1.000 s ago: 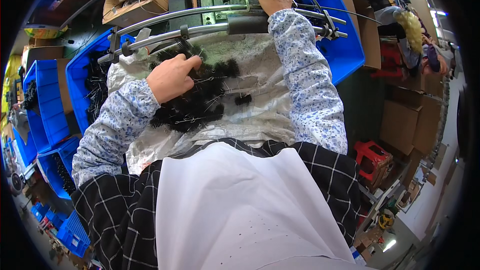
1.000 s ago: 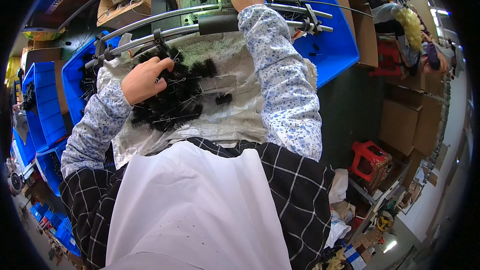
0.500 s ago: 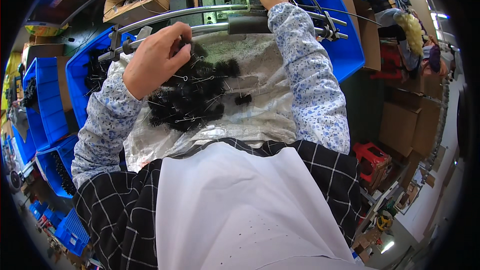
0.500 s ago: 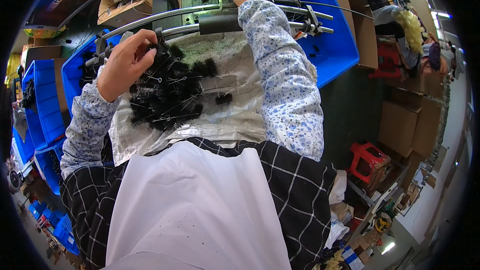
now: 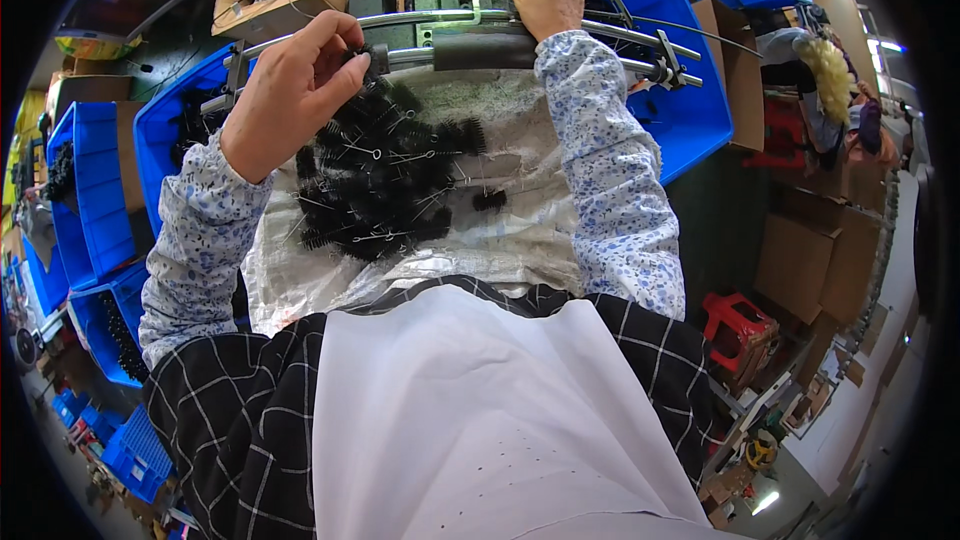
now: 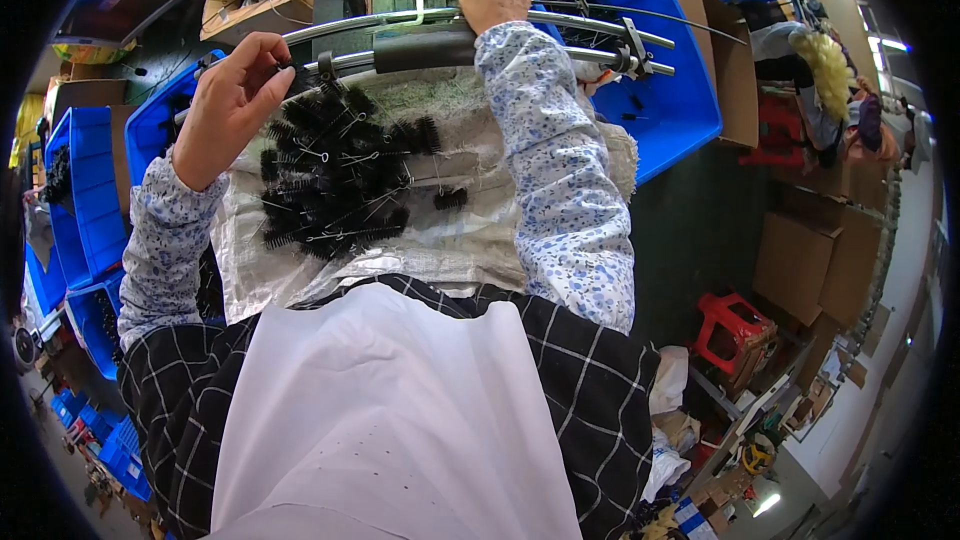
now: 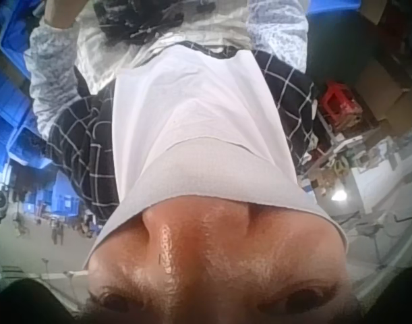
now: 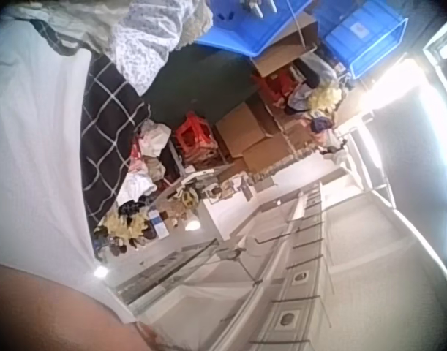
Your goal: The person repeatedly picks up small black bristle brushes and metal wire loops from a white sack. They insert the wire loop into the brush head and then place the assembled unit into a green machine. The process is repeated continuously throughout the clip.
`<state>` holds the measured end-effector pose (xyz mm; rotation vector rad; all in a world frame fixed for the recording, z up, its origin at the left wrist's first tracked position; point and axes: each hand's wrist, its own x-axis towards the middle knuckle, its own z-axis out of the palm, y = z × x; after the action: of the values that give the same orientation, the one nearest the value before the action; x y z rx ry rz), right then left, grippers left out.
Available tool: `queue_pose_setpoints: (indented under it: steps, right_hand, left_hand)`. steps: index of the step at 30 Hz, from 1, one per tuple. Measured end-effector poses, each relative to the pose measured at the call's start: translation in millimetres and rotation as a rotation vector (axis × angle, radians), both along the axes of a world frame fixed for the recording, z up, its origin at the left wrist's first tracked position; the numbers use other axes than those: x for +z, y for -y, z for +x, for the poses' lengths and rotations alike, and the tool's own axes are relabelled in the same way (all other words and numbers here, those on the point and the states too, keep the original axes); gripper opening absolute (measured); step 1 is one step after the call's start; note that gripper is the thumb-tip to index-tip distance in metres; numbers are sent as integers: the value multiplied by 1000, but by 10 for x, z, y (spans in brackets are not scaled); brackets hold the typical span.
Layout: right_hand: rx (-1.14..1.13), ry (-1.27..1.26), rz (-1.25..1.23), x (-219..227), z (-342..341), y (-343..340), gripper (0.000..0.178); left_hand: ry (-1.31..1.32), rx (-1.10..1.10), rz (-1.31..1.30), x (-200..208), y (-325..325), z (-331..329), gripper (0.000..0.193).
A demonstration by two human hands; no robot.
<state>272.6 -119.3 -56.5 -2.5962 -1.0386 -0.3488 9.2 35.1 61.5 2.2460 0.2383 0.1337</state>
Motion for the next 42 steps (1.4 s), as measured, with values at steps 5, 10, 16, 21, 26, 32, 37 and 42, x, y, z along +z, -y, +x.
queue_pose_setpoints:
  steps: [5,10,16,21,26,32,37,42]
  right_hand:
    - [4,64,-43,38,-280,-303,32]
    - [-3,62,-108,134,-269,-302,32]
    - [-44,98,-102,95,47,55,34]
    - [13,-8,-4,-49,445,248,28]
    - [2,14,-268,69,644,325,24]
    - [-164,542,82,580,460,617,19]
    - [435,-698,88,894,-745,353,32]
    - [521,-729,225,575,-1020,219,26]
  left_hand:
    - [83,18,18,-37,20,-1,22]
    - [57,-6,-7,68,31,105,19]
    - [16,8,18,47,-108,42,17]
    - [83,15,-42,-100,-142,-47,16]
    - [17,-160,-128,-79,-60,101,18]
    - [10,-188,-229,-203,11,201,16]
    - [129,-133,-424,-424,196,371,13]
    - [126,-86,-302,-442,130,243,18]
